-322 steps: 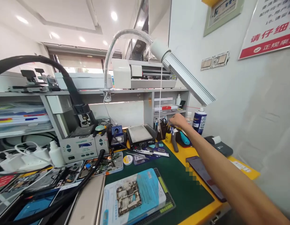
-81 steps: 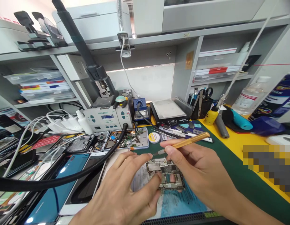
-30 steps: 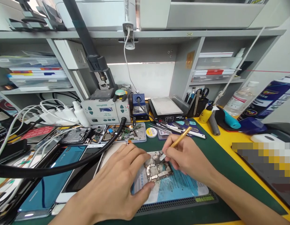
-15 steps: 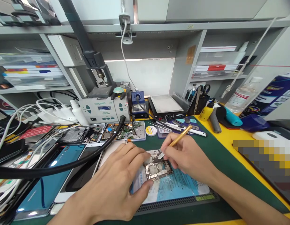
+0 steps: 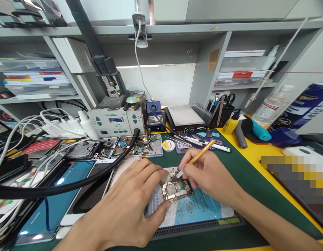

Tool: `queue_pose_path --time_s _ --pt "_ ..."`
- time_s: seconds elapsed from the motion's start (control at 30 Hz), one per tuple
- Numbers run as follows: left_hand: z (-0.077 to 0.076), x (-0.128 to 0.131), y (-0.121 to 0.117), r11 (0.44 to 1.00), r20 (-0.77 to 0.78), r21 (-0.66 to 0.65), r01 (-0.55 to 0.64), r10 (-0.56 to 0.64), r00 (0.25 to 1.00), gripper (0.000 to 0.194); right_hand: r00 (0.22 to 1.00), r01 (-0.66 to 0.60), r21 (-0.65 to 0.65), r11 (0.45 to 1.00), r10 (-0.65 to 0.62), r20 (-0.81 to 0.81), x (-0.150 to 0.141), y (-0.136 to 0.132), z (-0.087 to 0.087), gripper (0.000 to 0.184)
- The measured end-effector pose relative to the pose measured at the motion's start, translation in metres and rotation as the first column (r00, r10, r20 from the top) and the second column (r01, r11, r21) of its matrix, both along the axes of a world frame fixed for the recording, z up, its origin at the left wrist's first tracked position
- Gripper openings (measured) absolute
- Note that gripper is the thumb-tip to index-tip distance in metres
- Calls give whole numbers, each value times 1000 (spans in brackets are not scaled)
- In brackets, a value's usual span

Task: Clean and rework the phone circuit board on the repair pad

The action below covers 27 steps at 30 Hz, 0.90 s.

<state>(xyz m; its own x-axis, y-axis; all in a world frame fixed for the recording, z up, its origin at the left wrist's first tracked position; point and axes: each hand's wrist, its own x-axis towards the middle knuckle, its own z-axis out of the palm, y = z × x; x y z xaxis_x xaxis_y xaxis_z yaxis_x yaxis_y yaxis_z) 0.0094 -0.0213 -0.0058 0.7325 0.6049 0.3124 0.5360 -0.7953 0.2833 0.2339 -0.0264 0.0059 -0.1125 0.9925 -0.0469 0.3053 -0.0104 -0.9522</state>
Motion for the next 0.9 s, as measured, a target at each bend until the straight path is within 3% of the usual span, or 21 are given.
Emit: queue_pose_path --time_s 0.9 --pt "2 1 1 1000 0 -19 1 -1 1000 38 998 -47 61 997 45 36 1 -2 -7 14"
